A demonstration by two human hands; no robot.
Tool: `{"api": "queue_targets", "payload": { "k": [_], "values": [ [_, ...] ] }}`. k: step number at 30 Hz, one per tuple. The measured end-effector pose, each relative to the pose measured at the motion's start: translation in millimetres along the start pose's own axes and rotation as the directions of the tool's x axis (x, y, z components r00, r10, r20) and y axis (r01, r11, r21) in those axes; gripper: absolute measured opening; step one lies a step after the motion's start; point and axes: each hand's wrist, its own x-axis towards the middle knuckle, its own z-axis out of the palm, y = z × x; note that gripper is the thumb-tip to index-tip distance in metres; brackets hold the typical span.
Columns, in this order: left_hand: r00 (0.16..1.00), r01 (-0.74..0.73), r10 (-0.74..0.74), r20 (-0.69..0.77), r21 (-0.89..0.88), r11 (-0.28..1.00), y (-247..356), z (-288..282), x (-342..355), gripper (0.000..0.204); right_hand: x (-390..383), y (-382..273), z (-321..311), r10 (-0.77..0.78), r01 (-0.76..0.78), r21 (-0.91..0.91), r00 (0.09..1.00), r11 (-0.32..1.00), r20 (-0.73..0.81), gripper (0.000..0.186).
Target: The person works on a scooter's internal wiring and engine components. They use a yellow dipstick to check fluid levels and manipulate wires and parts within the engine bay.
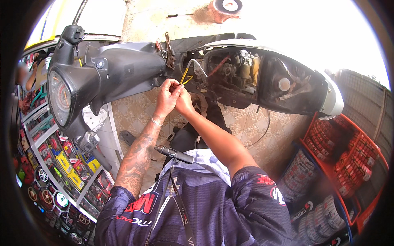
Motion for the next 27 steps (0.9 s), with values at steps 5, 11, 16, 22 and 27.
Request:
{"api": "queue_targets", "payload": {
  "k": [5,11,16,22,27],
  "values": [
    [0.989,0.145,-0.142,0.038,-0.083,0.986,-19.9,0.1,9.2,0.025,23.4,22.3,-7.4,-0.056,0.055,-0.214,0.998,0.975,0.003,0.039],
    [0.976,0.204,-0.187,0.111,-0.163,0.965,-31.6,5.2,6.6,0.023,23.8,54.7,-21.4,0.171,-0.182,-0.628,0.982,0.757,-0.080,0.040],
    [0.962,0.263,-0.231,0.148,-0.256,0.930,-37.7,16.5,6.5,0.021,24.3,74.3,-28.6,0.256,-0.305,-0.628,0.952,0.716,-0.170,0.045],
    [0.971,0.216,-0.178,0.159,-0.271,0.938,-36.5,26.3,15.4,0.020,39.8,88.9,-12.1,0.218,-0.263,-0.309,0.961,0.914,-0.172,0.030],
    [0.979,0.159,-0.124,0.159,-0.227,0.961,-43.4,34.7,29.8,0.022,58.6,94.3,-1.8,0.214,-0.233,-0.057,0.950,0.971,-0.227,0.037]
  ]
}}
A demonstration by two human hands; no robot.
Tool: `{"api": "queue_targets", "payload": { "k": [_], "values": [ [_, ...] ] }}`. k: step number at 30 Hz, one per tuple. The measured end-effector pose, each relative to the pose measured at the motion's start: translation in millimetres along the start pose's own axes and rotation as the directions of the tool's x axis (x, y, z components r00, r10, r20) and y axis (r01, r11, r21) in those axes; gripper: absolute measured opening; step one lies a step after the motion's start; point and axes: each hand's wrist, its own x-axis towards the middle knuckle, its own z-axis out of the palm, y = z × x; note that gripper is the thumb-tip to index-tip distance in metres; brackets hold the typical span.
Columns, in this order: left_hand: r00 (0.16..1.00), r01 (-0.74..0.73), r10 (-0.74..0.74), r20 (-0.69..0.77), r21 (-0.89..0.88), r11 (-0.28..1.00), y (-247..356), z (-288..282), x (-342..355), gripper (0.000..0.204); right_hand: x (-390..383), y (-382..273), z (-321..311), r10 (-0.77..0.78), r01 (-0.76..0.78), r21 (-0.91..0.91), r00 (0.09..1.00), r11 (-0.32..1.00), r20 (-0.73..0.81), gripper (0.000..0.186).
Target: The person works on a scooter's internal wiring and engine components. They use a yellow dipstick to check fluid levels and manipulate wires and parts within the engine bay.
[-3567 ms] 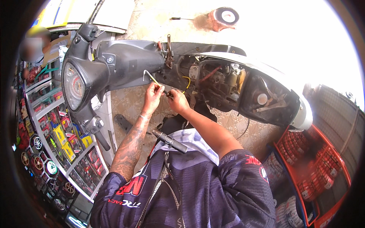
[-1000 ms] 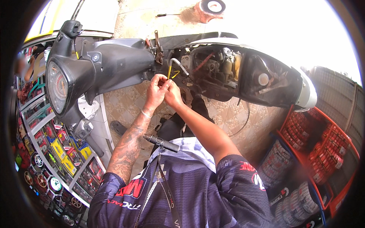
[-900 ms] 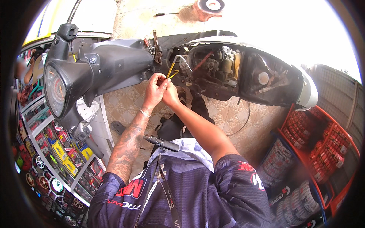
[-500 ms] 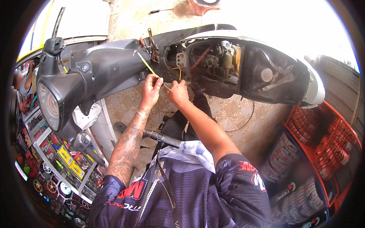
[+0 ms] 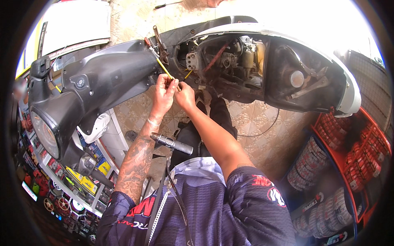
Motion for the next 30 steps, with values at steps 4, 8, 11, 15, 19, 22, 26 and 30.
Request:
{"api": "queue_targets", "payload": {
  "k": [4,8,11,15,19,22,26,30],
  "values": [
    [0.999,0.036,-0.036,0.001,0.044,0.998,-13.7,2.2,12.7,0.024,14.8,7.8,7.4,-0.027,0.029,-0.014,0.993,0.999,0.116,0.046],
    [0.998,0.068,-0.068,-0.002,0.111,0.991,-21.3,2.1,23.9,0.024,23.5,17.8,25.8,-0.102,0.102,0.009,0.987,0.995,0.125,0.046],
    [0.999,-0.033,0.039,-0.035,0.152,0.988,-22.8,4.3,29.1,0.024,30.1,19.2,43.0,-0.198,0.187,0.294,0.980,0.937,0.005,0.041],
    [0.997,-0.062,0.070,-0.036,0.189,0.980,-28.3,3.7,38.2,0.024,43.4,21.7,41.3,-0.346,0.339,0.071,0.929,0.938,0.131,0.038],
    [0.998,-0.015,0.023,-0.064,0.120,0.993,-39.9,-2.1,44.2,0.023,46.9,30.6,27.4,-0.347,0.394,-0.093,0.880,0.914,0.324,0.036],
    [0.997,0.055,-0.049,-0.061,0.100,0.993,-47.0,-6.5,45.7,0.023,34.4,39.1,24.4,-0.391,0.432,-0.091,0.873,0.897,0.291,0.032],
    [0.998,0.058,-0.054,-0.026,0.158,0.986,-51.0,-10.0,40.2,0.021,14.8,41.6,37.5,-0.295,0.350,-0.100,0.887,0.931,0.355,0.028],
    [0.999,0.049,-0.049,-0.008,0.177,0.983,-57.8,-14.6,34.4,0.019,6.4,40.9,59.5,-0.256,0.317,-0.045,0.834,0.947,0.489,0.028]
  ]
}}
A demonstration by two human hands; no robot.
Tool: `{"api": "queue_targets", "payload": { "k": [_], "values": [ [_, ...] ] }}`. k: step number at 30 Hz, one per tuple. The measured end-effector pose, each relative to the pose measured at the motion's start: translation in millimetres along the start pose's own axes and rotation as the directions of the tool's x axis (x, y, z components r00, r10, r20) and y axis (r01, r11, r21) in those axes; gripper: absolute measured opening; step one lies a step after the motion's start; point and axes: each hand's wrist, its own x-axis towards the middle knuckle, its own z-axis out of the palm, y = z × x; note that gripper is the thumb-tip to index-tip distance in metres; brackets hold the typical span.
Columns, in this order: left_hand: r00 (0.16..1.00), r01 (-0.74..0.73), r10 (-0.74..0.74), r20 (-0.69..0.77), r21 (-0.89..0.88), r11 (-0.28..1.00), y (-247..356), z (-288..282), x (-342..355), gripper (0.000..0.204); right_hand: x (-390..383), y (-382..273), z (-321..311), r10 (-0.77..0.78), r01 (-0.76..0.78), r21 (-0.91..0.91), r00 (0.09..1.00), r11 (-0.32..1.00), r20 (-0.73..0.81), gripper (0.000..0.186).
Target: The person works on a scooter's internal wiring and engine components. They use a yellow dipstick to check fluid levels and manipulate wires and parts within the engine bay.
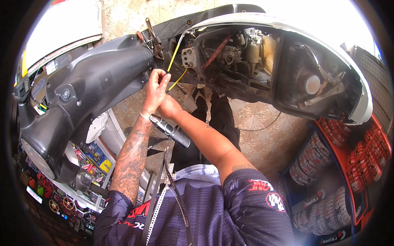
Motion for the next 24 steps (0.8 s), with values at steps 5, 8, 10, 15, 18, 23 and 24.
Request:
{"api": "queue_targets", "payload": {
  "k": [5,8,10,15,18,23,24],
  "values": [
    [0.997,0.072,-0.072,0.039,-0.001,0.997,-21.0,-13.3,-6.9,0.018,11.6,11.3,30.7,-0.115,0.112,0.117,0.993,0.987,0.019,0.032],
    [0.994,0.093,-0.094,0.059,0.008,0.996,-35.7,-22.4,-13.5,0.017,11.9,21.0,38.6,-0.118,0.113,0.048,0.985,0.992,0.123,0.038],
    [0.993,0.103,-0.102,0.060,-0.011,0.995,-45.2,-28.7,-18.0,0.017,1.4,24.9,33.0,-0.079,0.091,-0.054,0.980,0.994,0.182,0.040],
    [0.971,0.230,-0.225,0.082,-0.063,0.971,-69.3,-40.0,-32.5,0.019,-54.0,29.2,-20.8,0.181,-0.148,-0.273,0.978,0.951,0.100,0.044],
    [0.975,0.195,-0.195,0.105,0.002,0.981,-82.5,-41.8,-42.0,0.021,-89.5,31.8,-68.7,0.369,-0.340,-0.248,0.926,0.907,0.078,0.042],
    [0.965,0.230,-0.232,0.119,0.036,0.973,-99.3,-42.0,-50.0,0.021,-145.3,23.8,-134.4,0.410,-0.409,-0.194,0.911,0.892,-0.033,0.038],
    [0.957,0.248,-0.257,0.133,0.084,0.965,-102.1,-42.4,-50.4,0.021,-153.6,20.2,-141.9,0.436,-0.443,-0.149,0.897,0.884,-0.076,0.038]
  ]
}}
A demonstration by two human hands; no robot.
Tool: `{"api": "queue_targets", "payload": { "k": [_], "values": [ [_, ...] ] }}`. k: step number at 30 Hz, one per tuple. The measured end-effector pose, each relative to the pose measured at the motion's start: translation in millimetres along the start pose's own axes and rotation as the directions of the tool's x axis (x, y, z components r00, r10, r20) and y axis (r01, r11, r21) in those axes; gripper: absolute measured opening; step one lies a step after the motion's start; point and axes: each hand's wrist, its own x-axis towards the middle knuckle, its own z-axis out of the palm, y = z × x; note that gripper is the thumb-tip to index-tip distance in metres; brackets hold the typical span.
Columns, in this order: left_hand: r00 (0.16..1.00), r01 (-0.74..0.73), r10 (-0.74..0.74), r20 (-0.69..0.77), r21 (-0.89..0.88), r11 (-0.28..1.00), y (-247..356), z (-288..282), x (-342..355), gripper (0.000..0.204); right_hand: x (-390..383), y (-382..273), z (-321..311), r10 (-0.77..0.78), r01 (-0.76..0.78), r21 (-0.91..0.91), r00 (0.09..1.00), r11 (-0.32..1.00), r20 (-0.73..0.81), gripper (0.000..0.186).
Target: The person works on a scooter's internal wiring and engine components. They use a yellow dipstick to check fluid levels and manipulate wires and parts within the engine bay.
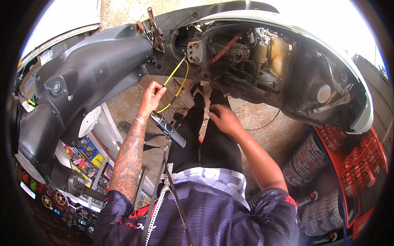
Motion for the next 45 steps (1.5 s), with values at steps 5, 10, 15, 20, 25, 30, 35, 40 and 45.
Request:
{"api": "queue_targets", "payload": {
  "k": [5,10,15,20,25,30,35,40,45],
  "values": [
    [0.999,-0.032,0.032,0.024,0.001,0.999,-16.2,3.8,0.7,0.019,-23.7,4.2,-19.9,-0.083,0.055,-0.188,0.986,0.981,-0.144,0.037],
    [0.998,0.016,-0.019,0.055,0.054,0.998,-33.0,6.0,2.0,0.022,-23.4,16.7,-11.5,-0.031,0.013,-0.132,0.990,0.991,-0.135,0.039],
    [0.993,0.056,-0.074,0.089,0.192,0.980,-34.8,9.6,0.9,0.025,-22.8,28.3,2.9,-0.025,0.007,-0.166,0.994,0.986,-0.104,0.038],
    [0.994,0.049,-0.071,0.082,0.247,0.968,-30.5,12.5,8.7,0.025,-15.4,32.6,12.3,-0.039,0.022,-0.168,0.994,0.986,-0.098,0.038],
    [0.992,0.034,-0.067,0.108,0.277,0.960,-31.5,14.7,18.3,0.026,-10.1,20.6,14.3,-0.063,0.046,-0.181,0.994,0.982,-0.090,0.038],
    [0.991,0.048,-0.080,0.105,0.273,0.961,-25.0,12.9,23.1,0.022,34.8,-27.7,26.7,-0.446,0.377,-0.415,0.891,0.828,-0.082,0.031],
    [0.996,0.005,-0.029,0.079,0.294,0.956,-12.7,16.6,27.4,0.019,127.7,-80.6,78.1,-0.572,0.311,-0.847,0.820,0.432,0.010,0.034],
    [0.996,0.031,-0.047,0.072,0.208,0.978,-17.0,18.6,32.2,0.019,179.9,-82.6,99.0,-0.401,0.126,-0.964,0.916,0.236,0.022,0.029],
    [0.996,0.084,-0.082,-0.016,0.155,0.984,-33.6,9.8,44.3,0.023,204.0,-75.1,105.0,-0.492,0.220,-0.899,0.870,0.379,0.006,0.019]
  ]
}}
